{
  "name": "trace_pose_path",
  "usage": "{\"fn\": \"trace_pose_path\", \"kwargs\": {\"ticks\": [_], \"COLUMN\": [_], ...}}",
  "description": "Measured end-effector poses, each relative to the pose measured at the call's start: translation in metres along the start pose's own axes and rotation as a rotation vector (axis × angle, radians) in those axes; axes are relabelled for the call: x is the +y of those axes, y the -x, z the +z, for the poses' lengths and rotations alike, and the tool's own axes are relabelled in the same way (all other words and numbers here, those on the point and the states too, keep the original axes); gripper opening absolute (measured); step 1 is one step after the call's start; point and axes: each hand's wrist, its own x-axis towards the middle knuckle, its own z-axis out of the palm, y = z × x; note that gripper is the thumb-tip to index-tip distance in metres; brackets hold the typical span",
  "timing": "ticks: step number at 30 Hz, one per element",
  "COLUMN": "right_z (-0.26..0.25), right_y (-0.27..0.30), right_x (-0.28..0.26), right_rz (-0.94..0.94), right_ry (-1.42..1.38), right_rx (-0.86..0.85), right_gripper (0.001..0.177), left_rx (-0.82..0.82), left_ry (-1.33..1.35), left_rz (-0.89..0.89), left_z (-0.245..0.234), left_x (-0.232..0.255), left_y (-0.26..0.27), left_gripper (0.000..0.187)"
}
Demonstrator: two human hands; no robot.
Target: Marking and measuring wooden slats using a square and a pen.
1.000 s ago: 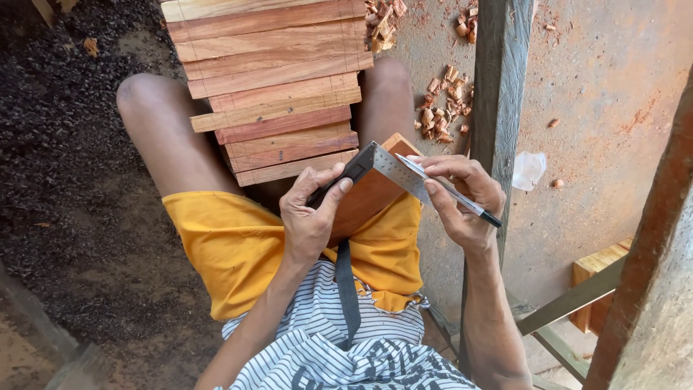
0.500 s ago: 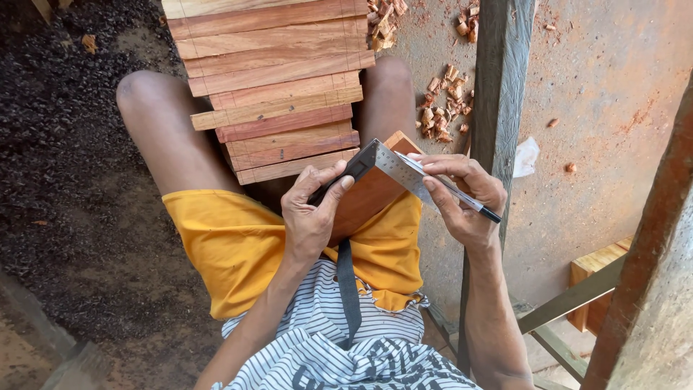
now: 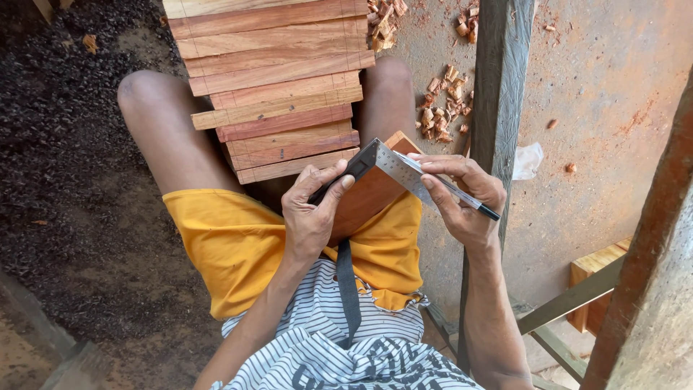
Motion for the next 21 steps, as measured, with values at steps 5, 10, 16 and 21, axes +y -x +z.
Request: {"fn": "trace_pose_path", "kwargs": {"ticks": [5, 10, 16, 21], "right_z": [0.000, 0.001, 0.000, -0.002], "right_y": [-0.002, -0.003, -0.005, -0.007], "right_x": [-0.003, -0.005, -0.011, -0.019], "right_rz": [-0.006, -0.012, -0.022, -0.041], "right_ry": [0.040, 0.044, 0.095, 0.153], "right_rx": [-0.005, -0.006, -0.013, -0.026], "right_gripper": [0.012, 0.012, 0.014, 0.016], "left_rx": [0.005, 0.012, 0.013, 0.010], "left_ry": [0.010, 0.000, -0.001, 0.005], "left_rz": [0.011, 0.006, 0.009, 0.003], "left_z": [0.000, 0.001, 0.001, 0.002], "left_x": [-0.002, -0.001, -0.002, 0.000], "left_y": [0.000, 0.001, 0.003, 0.004], "left_gripper": [0.028, 0.028, 0.027, 0.028]}}
